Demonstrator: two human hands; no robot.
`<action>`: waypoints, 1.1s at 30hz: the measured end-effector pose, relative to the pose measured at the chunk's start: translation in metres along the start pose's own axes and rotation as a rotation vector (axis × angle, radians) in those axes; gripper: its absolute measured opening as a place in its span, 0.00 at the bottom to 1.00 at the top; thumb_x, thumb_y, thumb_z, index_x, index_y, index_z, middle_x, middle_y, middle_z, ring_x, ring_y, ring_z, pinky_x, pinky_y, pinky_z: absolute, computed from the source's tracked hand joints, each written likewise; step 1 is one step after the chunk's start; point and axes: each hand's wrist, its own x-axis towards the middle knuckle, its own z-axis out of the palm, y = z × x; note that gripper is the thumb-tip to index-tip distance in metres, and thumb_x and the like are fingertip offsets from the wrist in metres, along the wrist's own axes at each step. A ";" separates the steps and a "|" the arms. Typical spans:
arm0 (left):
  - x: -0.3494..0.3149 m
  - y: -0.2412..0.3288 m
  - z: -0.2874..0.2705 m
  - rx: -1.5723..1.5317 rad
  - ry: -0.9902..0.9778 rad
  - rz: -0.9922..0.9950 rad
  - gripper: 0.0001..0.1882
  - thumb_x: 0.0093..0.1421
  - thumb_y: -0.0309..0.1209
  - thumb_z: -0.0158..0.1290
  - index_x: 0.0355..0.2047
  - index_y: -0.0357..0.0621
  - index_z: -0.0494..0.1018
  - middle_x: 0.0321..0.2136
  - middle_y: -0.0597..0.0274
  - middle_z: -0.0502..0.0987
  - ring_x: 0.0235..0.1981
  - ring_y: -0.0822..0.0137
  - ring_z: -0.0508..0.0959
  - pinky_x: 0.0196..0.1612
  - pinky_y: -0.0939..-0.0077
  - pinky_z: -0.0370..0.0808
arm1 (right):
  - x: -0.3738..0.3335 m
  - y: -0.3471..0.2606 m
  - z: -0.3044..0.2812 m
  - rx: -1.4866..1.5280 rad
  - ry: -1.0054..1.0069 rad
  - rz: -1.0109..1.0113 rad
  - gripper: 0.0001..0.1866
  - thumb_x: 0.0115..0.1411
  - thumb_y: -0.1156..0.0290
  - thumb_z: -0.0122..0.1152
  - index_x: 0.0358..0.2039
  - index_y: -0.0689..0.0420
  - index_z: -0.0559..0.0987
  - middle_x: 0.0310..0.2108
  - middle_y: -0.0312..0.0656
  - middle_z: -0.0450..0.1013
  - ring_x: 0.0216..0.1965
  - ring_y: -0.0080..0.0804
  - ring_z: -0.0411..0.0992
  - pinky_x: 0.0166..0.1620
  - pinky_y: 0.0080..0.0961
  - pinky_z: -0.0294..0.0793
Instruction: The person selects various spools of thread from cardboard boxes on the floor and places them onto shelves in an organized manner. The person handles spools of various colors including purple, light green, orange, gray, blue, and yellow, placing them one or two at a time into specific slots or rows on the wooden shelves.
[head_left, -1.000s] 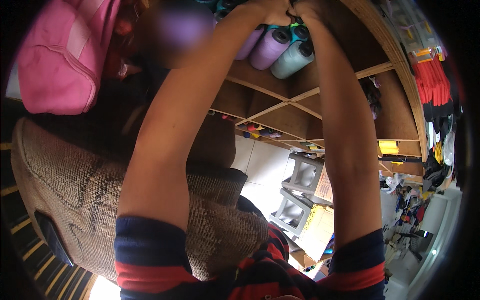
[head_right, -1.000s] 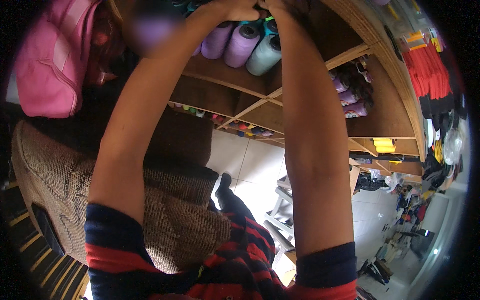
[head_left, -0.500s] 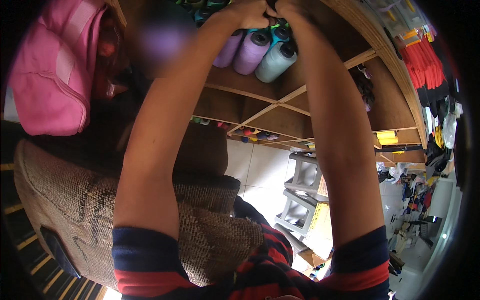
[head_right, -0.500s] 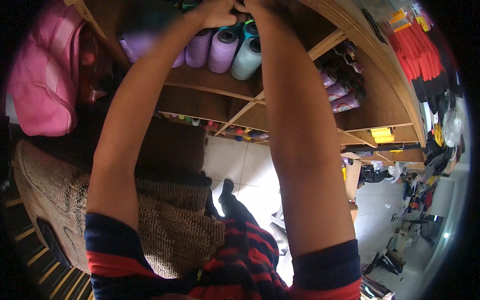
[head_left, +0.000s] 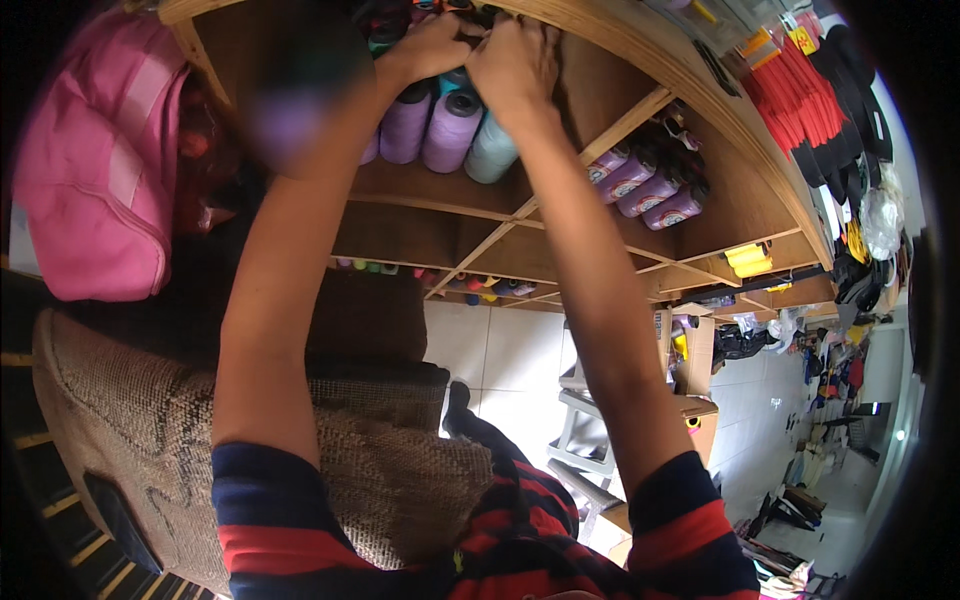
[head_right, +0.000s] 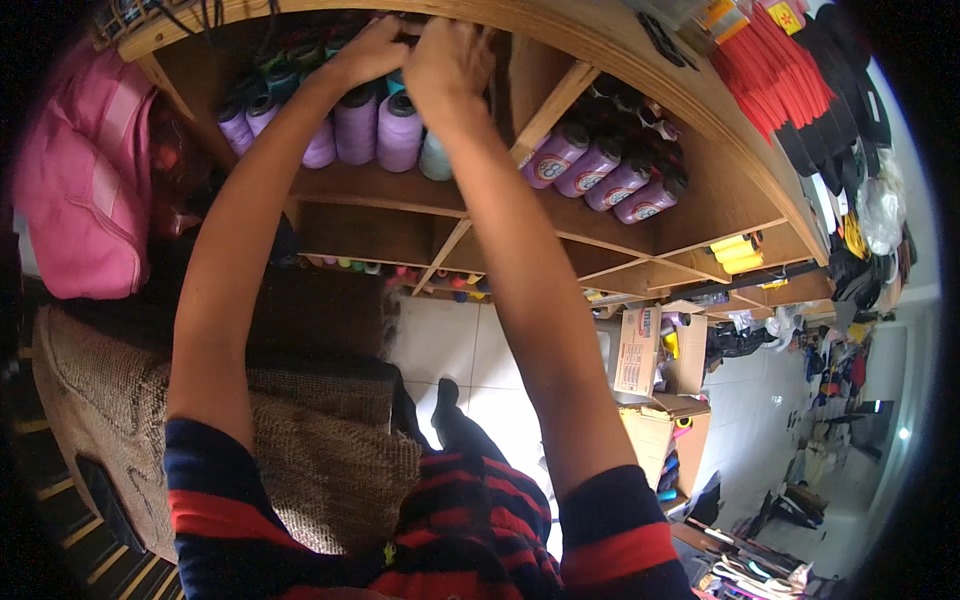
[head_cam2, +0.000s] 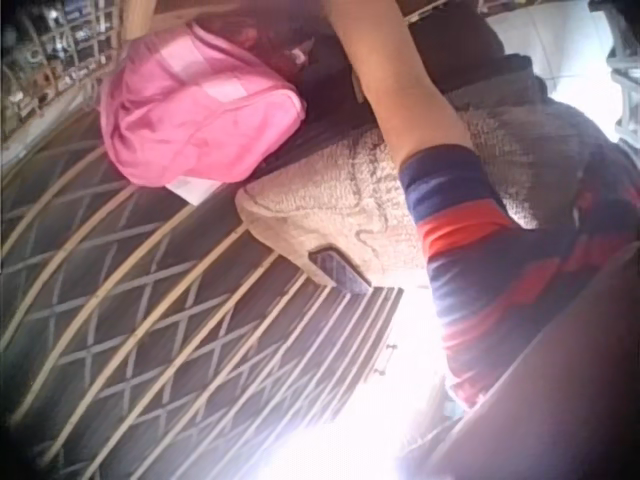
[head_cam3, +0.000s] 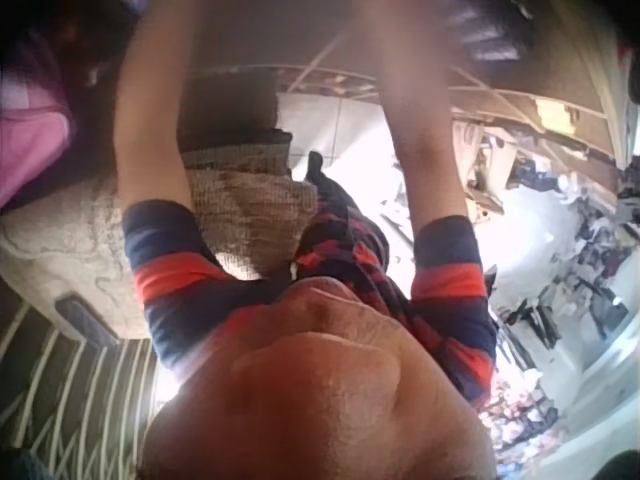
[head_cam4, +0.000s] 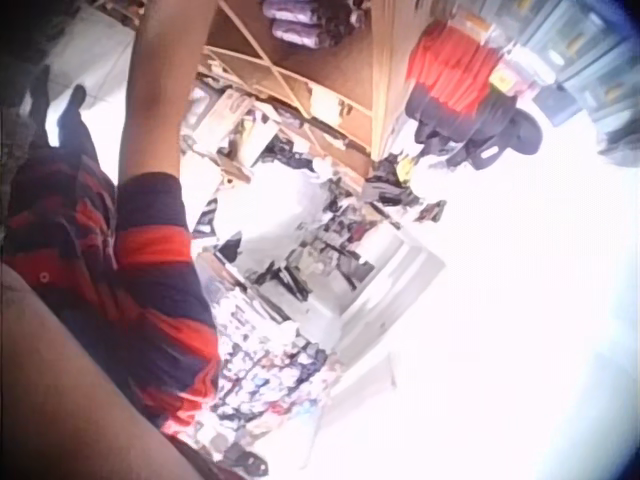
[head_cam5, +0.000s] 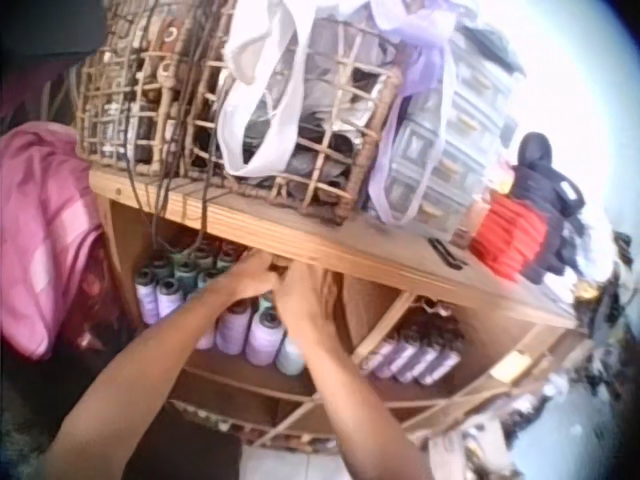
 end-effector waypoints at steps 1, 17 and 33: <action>0.008 -0.012 -0.002 -0.102 -0.087 0.062 0.25 0.55 0.44 0.47 0.54 0.57 0.72 0.55 0.47 0.69 0.61 0.51 0.63 0.65 0.40 0.43 | -0.012 -0.007 -0.011 0.054 0.041 -0.044 0.14 0.53 0.81 0.53 0.42 0.65 0.74 0.46 0.52 0.67 0.47 0.48 0.66 0.52 0.38 0.67; 0.029 0.002 0.018 0.413 0.019 -0.166 0.34 0.61 0.60 0.34 0.63 0.63 0.57 0.63 0.52 0.58 0.66 0.50 0.52 0.66 0.47 0.41 | -0.230 0.018 -0.107 0.606 -0.350 0.127 0.19 0.52 0.83 0.56 0.46 0.63 0.71 0.51 0.55 0.62 0.51 0.54 0.63 0.52 0.42 0.65; 0.017 0.051 0.013 0.604 -0.176 0.118 0.20 0.55 0.45 0.56 0.44 0.48 0.75 0.41 0.54 0.78 0.45 0.55 0.76 0.48 0.62 0.71 | -0.283 0.018 -0.119 0.766 -0.525 0.286 0.13 0.56 0.82 0.52 0.43 0.64 0.71 0.47 0.51 0.64 0.43 0.52 0.70 0.43 0.38 0.72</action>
